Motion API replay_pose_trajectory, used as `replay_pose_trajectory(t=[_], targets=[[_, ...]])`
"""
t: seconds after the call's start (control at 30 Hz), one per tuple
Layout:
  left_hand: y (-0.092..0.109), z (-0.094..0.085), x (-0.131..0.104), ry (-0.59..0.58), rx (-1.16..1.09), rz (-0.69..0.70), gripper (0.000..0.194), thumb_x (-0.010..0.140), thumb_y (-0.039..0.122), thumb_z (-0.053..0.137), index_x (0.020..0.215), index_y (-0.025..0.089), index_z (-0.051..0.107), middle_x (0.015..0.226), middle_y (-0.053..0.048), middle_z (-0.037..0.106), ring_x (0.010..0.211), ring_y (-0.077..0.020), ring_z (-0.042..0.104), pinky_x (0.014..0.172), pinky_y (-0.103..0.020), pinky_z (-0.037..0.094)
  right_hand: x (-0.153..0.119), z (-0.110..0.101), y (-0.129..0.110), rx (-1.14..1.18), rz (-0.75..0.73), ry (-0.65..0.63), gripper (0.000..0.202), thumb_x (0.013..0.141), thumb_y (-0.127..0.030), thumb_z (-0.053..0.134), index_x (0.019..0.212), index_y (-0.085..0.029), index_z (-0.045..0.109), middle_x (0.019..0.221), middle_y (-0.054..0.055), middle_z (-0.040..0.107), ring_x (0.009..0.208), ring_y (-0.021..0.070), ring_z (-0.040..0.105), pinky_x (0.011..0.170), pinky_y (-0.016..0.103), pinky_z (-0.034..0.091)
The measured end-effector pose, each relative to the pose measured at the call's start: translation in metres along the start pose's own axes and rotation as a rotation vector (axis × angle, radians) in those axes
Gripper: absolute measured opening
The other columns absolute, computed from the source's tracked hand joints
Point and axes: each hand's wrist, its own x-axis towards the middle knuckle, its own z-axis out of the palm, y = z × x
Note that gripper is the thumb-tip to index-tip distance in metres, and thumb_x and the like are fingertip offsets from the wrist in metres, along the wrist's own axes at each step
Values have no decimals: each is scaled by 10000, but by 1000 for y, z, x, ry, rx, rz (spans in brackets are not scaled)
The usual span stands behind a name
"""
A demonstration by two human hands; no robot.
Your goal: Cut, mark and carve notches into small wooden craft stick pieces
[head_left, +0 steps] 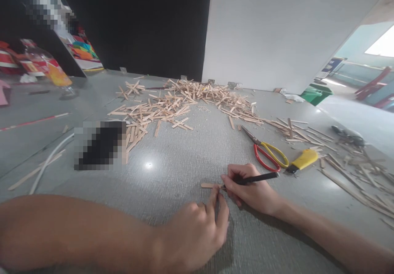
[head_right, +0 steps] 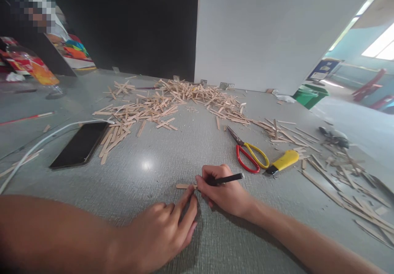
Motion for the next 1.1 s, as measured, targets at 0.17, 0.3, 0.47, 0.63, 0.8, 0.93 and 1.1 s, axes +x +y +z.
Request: replay_pose_trajectory(t=[0.17,0.3,0.47,0.63,0.8,0.93,1.1], targets=[[1,2,0,2,2,6,525,854,235,697,1266,-88,653,1209,-371,687,609,-250,746,396,-285,523,0,-1,-1,13,4,-6,386,970,-314,634,647,-241,437,476,-59,555,339,81,478,362,196,344],[1,2,1,17,10,-6,528,842,243,713,1259,-78,662,1209,-365,689,653,-279,767,401,-292,534,1,0,0,18,7,-9,386,971,-324,633,649,-241,439,476,-57,556,343,82,482,361,195,340],[1,2,1,9,12,-3,514,844,232,701,1259,-69,666,1203,-367,690,659,-270,769,413,-282,539,1,1,1,16,3,-4,388,970,-332,639,646,-237,449,478,-57,560,340,80,481,363,197,341],[0,-1,1,-15,14,3,483,878,218,657,1262,-74,662,1229,-366,681,678,-270,772,420,-285,541,1,1,0,15,9,-5,387,978,-337,635,651,-238,453,478,-57,560,344,83,484,367,201,346],[2,-1,1,1,5,-1,501,867,232,680,1261,-78,665,1222,-367,684,673,-275,771,421,-291,545,0,2,-2,-2,9,15,399,972,-318,641,634,-238,445,467,-62,546,334,81,484,354,196,333],[1,0,1,-12,11,-4,507,861,208,676,1279,-77,654,1229,-361,684,652,-269,767,412,-291,539,0,2,-4,-17,6,20,400,970,-297,632,628,-239,432,458,-63,542,335,82,495,355,192,331],[1,0,1,-13,14,18,510,860,209,673,1273,-89,650,1215,-367,687,691,-296,778,421,-301,550,0,2,-5,-23,-1,14,411,966,-297,633,616,-239,427,454,-62,538,335,82,492,357,196,337]])
